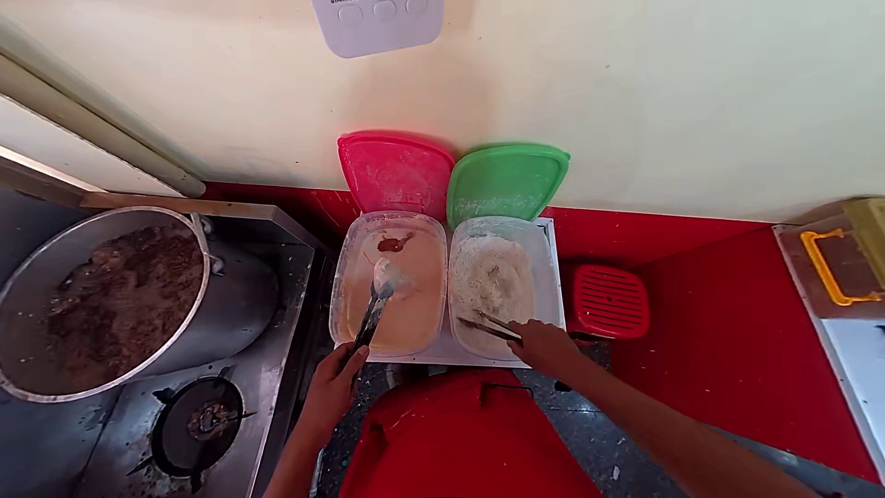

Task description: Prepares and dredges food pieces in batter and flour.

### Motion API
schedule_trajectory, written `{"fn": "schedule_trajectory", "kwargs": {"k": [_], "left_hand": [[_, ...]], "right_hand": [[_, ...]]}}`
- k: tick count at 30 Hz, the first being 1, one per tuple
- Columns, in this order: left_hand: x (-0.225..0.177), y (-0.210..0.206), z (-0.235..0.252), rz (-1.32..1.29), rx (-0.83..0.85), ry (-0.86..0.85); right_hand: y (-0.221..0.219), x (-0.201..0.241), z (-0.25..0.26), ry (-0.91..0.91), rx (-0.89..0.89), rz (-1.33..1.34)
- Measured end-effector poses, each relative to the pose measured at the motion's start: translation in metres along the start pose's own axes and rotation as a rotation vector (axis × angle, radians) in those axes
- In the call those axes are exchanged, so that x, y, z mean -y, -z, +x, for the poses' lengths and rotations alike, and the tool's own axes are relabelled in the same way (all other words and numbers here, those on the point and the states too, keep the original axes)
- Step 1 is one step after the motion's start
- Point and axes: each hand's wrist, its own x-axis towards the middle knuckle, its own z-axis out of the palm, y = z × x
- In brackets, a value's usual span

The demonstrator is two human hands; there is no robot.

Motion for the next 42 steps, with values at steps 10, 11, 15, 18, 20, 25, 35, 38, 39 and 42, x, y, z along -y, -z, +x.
{"fn": "schedule_trajectory", "kwargs": {"k": [10, 11, 15, 18, 20, 25, 35, 38, 39, 42], "left_hand": [[-0.010, 0.006, 0.008, 0.033, 0.040, -0.001], [-0.011, 0.007, 0.009, 0.041, 0.048, -0.003], [-0.014, 0.012, 0.015, 0.058, 0.082, -0.006], [-0.013, 0.016, 0.018, 0.080, 0.092, -0.008], [-0.011, 0.019, 0.019, 0.089, 0.093, -0.017], [-0.006, 0.022, 0.017, 0.070, 0.090, -0.014], [-0.011, 0.031, 0.014, 0.081, 0.081, -0.024], [-0.012, 0.029, 0.011, 0.078, 0.058, -0.025], [-0.012, 0.027, 0.009, 0.074, 0.047, -0.025], [-0.010, 0.023, 0.003, 0.058, 0.035, -0.023]], "right_hand": [[-0.014, 0.030, 0.006, -0.109, -0.042, 0.115], [-0.014, 0.027, 0.014, -0.109, -0.054, 0.116], [0.009, -0.009, 0.027, -0.230, -0.252, 0.077], [0.025, -0.012, -0.010, -0.302, -0.248, 0.095], [0.020, -0.015, -0.032, -0.324, -0.144, 0.286], [-0.017, -0.020, 0.000, -0.555, -0.114, 1.172], [0.002, -0.003, -0.014, -0.238, -0.326, 0.197], [0.023, -0.019, -0.007, -0.273, -0.323, 0.379], [0.031, -0.024, 0.009, -0.326, -0.281, 0.452], [0.043, -0.024, 0.067, -0.389, -0.186, 0.626]]}}
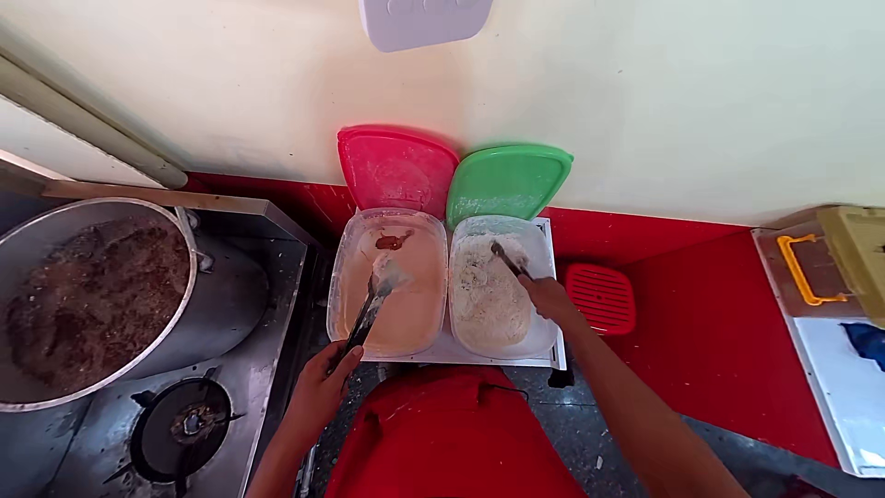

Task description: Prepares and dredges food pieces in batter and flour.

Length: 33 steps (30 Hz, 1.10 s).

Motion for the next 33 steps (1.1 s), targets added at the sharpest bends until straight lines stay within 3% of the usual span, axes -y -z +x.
{"fn": "schedule_trajectory", "kwargs": {"k": [3, 5, 9, 16, 24, 29, 33], "left_hand": [[0.002, -0.001, -0.007, 0.005, -0.007, 0.003], [0.005, -0.002, -0.011, 0.008, -0.023, 0.008], [0.011, -0.009, -0.018, -0.019, -0.055, 0.013], [0.006, -0.008, -0.023, -0.009, -0.057, 0.043], [0.014, -0.005, -0.022, -0.014, -0.037, 0.038], [0.013, 0.002, -0.018, 0.016, -0.016, 0.046], [0.008, 0.008, -0.011, 0.039, -0.009, 0.031]], "right_hand": [[0.004, 0.021, 0.018, 0.207, 0.087, -0.121], [0.026, 0.025, 0.001, 0.336, 0.068, -0.309], [0.064, 0.033, -0.040, 0.350, -0.095, -0.697], [0.075, 0.087, 0.002, 0.556, -0.036, -1.046], [0.064, 0.099, 0.050, 0.435, 0.169, -1.062], [0.069, 0.100, 0.014, 0.574, 0.040, -1.176], [0.104, 0.078, -0.035, 0.680, -0.141, -1.193]]}}
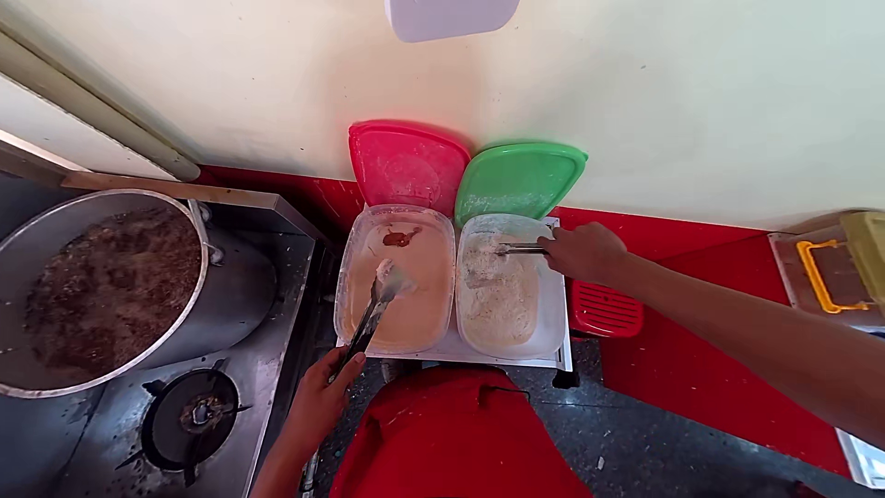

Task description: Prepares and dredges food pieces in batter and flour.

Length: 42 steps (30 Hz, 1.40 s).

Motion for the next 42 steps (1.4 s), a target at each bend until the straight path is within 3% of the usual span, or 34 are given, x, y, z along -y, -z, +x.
{"fn": "schedule_trajectory", "kwargs": {"k": [4, 7, 11, 16, 18, 21, 24, 26, 28, 32, 35, 39, 42], "left_hand": [[-0.006, 0.000, 0.012, -0.019, 0.022, -0.031], [-0.012, 0.001, 0.019, -0.004, 0.045, -0.050], [-0.020, -0.005, 0.029, 0.020, 0.087, -0.056], [-0.033, -0.004, 0.035, 0.075, 0.137, -0.064], [-0.034, -0.008, 0.037, 0.074, 0.140, -0.074], [-0.034, -0.013, 0.038, 0.082, 0.139, -0.101], [-0.032, -0.017, 0.033, 0.067, 0.139, -0.090], [-0.032, -0.016, 0.029, 0.075, 0.136, -0.072], [-0.033, -0.013, 0.028, 0.078, 0.124, -0.064], [-0.030, -0.012, 0.025, 0.051, 0.092, -0.051], [-0.032, -0.013, 0.025, 0.051, 0.075, -0.052], [-0.033, -0.013, 0.022, 0.017, 0.051, -0.060], [-0.033, -0.012, 0.020, -0.006, 0.035, -0.068]], "right_hand": [[-0.022, 0.017, -0.077, -0.092, -0.135, 0.060], [-0.047, 0.067, -0.109, -0.256, 0.140, 0.278], [-0.098, 0.109, -0.085, -0.255, 0.351, 0.556], [-0.105, 0.100, -0.072, -0.454, 0.230, 0.652], [-0.116, 0.100, -0.075, -0.479, 0.259, 0.868], [-0.141, 0.112, -0.061, -0.651, 0.315, 1.432], [-0.149, 0.129, -0.025, -0.860, 0.188, 1.923], [-0.153, 0.136, -0.010, -0.878, 0.051, 2.052], [-0.148, 0.129, -0.015, -0.788, -0.088, 1.927], [-0.107, 0.107, -0.062, -0.660, -0.249, 1.184], [-0.094, 0.123, -0.086, -0.649, -0.176, 0.883], [-0.121, 0.150, -0.113, -0.528, 0.171, 0.855], [-0.129, 0.143, -0.140, -0.555, 0.196, 0.784]]}}
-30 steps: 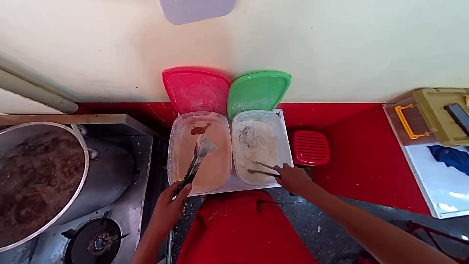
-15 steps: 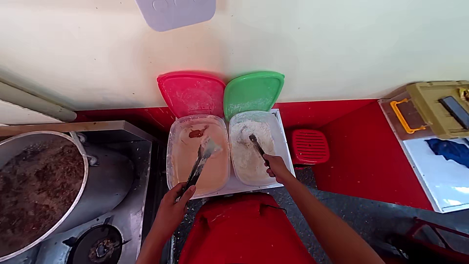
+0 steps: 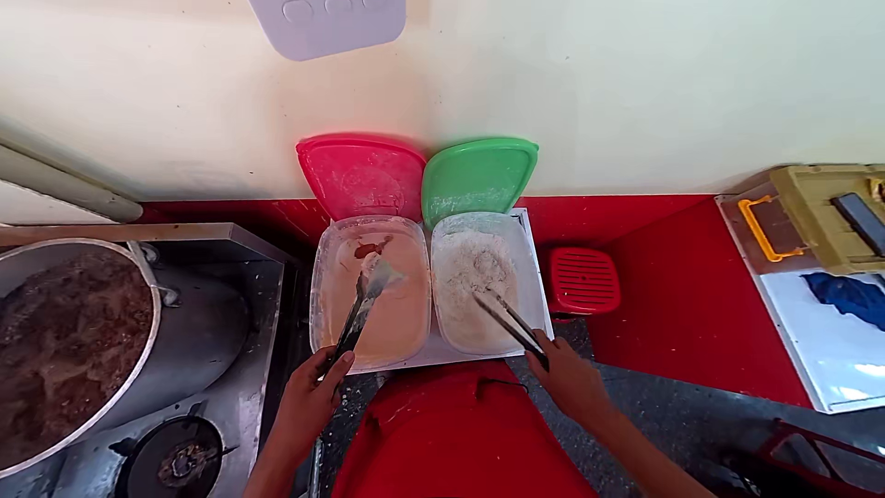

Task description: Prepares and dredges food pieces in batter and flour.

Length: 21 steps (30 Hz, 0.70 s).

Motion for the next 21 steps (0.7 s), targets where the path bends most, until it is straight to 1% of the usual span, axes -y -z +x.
{"fn": "schedule_trajectory", "kwargs": {"k": [2, 4, 8, 10, 13, 17, 21], "left_hand": [[0.002, -0.001, -0.002, -0.002, -0.007, 0.001], [0.001, -0.002, 0.000, 0.005, -0.008, 0.001], [-0.002, -0.004, 0.000, 0.013, -0.001, 0.010], [-0.006, -0.005, 0.001, 0.011, 0.006, 0.007], [-0.006, -0.005, 0.000, 0.026, 0.021, -0.003], [-0.003, -0.005, -0.001, 0.031, 0.014, -0.016], [0.002, -0.008, 0.003, -0.007, 0.020, -0.003]], "right_hand": [[0.003, -0.011, -0.002, -0.033, 0.049, -0.068], [0.014, -0.010, 0.007, -0.037, 0.046, -0.112], [0.037, 0.031, 0.044, 0.019, 0.027, -0.170], [0.038, 0.050, 0.071, 0.049, 0.027, -0.201], [0.038, 0.052, 0.098, 0.136, -0.013, -0.257], [0.050, 0.032, 0.089, 0.181, -0.164, -0.178], [0.038, 0.033, 0.083, 0.175, -0.194, -0.079]]}}
